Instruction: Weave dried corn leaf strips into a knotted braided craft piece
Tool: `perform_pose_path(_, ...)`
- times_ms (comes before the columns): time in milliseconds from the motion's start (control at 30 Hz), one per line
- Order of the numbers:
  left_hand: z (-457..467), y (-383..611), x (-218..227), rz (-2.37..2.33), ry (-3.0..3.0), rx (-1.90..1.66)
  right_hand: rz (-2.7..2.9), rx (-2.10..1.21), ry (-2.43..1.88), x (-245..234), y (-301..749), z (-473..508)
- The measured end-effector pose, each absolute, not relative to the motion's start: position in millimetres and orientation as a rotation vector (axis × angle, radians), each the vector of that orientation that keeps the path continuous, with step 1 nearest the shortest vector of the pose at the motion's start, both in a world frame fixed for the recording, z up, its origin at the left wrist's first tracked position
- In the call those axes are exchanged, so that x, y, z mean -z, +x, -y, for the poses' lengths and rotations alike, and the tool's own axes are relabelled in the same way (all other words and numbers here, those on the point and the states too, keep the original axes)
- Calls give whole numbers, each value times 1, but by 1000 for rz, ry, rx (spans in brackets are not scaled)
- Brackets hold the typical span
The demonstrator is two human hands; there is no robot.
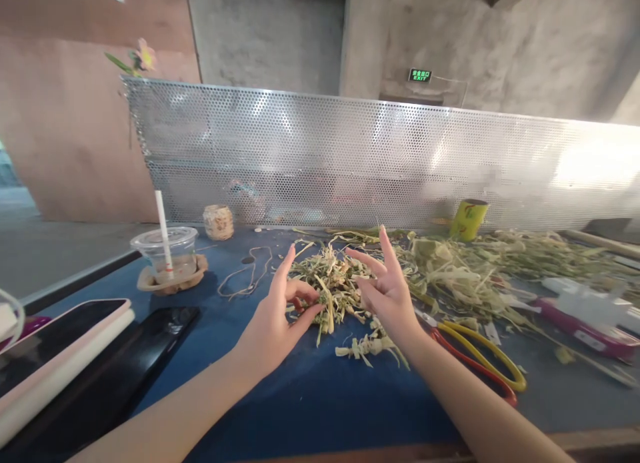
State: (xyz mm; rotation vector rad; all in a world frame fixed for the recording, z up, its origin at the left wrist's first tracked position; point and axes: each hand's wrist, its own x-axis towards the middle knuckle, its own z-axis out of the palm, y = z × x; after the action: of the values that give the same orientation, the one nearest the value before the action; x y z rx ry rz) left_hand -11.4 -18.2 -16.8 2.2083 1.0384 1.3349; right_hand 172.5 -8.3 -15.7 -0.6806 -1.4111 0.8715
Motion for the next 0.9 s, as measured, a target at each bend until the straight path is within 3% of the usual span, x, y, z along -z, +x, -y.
perform_pose_path(200, 16, -12, 19, -1079, 2241, -1323, 1409, -1082, -697, 16, 173, 7)
perform_pose_path(900, 11, -12, 25, -1075, 2215, -1297, 1530, -1095, -610, 22, 177, 4)
